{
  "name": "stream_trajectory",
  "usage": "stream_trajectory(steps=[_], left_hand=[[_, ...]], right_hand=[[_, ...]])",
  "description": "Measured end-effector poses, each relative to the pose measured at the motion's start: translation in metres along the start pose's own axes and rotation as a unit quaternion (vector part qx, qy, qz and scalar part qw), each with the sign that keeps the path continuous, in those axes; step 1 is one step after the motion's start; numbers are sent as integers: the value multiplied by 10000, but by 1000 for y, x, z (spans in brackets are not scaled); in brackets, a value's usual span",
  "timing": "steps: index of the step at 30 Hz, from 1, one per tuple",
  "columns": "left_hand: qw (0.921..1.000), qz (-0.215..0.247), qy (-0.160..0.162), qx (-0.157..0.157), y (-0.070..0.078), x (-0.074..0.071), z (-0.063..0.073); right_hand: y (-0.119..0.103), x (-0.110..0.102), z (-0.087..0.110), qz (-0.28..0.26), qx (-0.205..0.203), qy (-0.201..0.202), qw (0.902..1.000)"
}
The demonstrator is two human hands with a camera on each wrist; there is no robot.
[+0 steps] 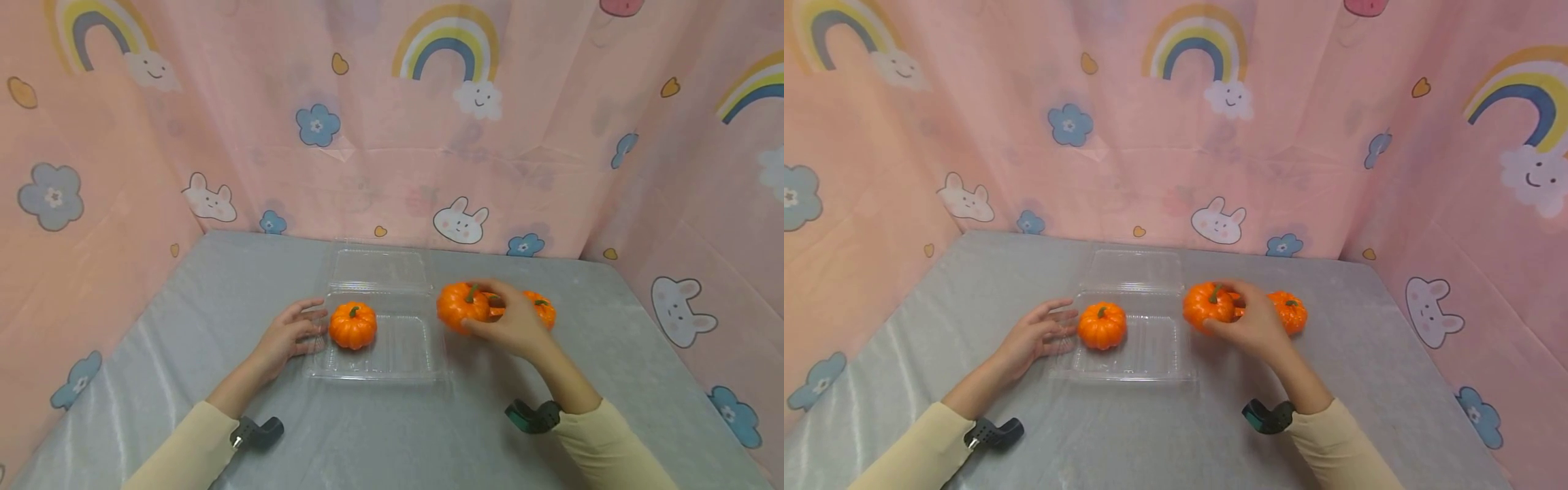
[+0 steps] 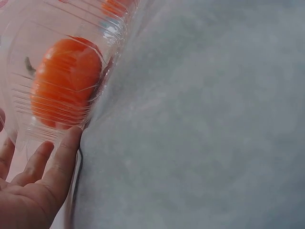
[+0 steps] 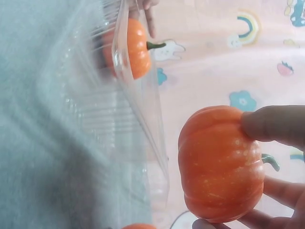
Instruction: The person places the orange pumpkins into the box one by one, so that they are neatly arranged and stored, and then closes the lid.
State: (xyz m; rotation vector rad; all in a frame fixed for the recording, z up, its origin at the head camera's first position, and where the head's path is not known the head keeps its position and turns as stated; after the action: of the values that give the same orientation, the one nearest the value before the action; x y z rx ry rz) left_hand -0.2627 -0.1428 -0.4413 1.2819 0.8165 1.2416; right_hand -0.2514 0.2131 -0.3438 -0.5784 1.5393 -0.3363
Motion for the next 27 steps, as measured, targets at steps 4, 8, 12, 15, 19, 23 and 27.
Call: stream_trajectory(steps=[4, 8, 12, 15, 19, 23, 27], left_hand=[[10000, 1, -8, -5, -1, 0, 1], [10000, 43, -1, -11, -1, 0, 0], [10000, 71, 1, 6, -2, -1, -1], [10000, 75, -6, 18, -2, -1, -1], [10000, 78, -28, 23, -1, -2, -1], [9999, 93, -55, 37, -1, -2, -1], [9999, 107, -92, 25, -1, -3, -1]], right_hand=[[-9, 6, -4, -32, -110, -12, 9999], [-18, 14, -9, 3, -166, -85, 9998], [-25, 20, -12, 3, -269, -120, 9996], [-31, 26, -15, -9, -335, -172, 9993], [-39, 34, -19, -38, -419, -265, 9988], [-46, 42, -23, -84, -449, -341, 9984], [-50, 52, -26, -97, -410, -432, 9982]])
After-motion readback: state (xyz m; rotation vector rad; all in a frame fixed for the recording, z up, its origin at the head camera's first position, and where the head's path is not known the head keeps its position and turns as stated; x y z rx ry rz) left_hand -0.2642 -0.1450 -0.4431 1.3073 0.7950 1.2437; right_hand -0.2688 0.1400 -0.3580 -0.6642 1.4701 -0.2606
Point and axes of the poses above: each hand's wrist, its own z-axis away from the middle knuckle, its own x-axis out of the palm, y = z × x, the point moved 6 cm from there along -z, towards the middle knuckle, and after that the axes turned 10 degrees about z, right-handed, at the moved point
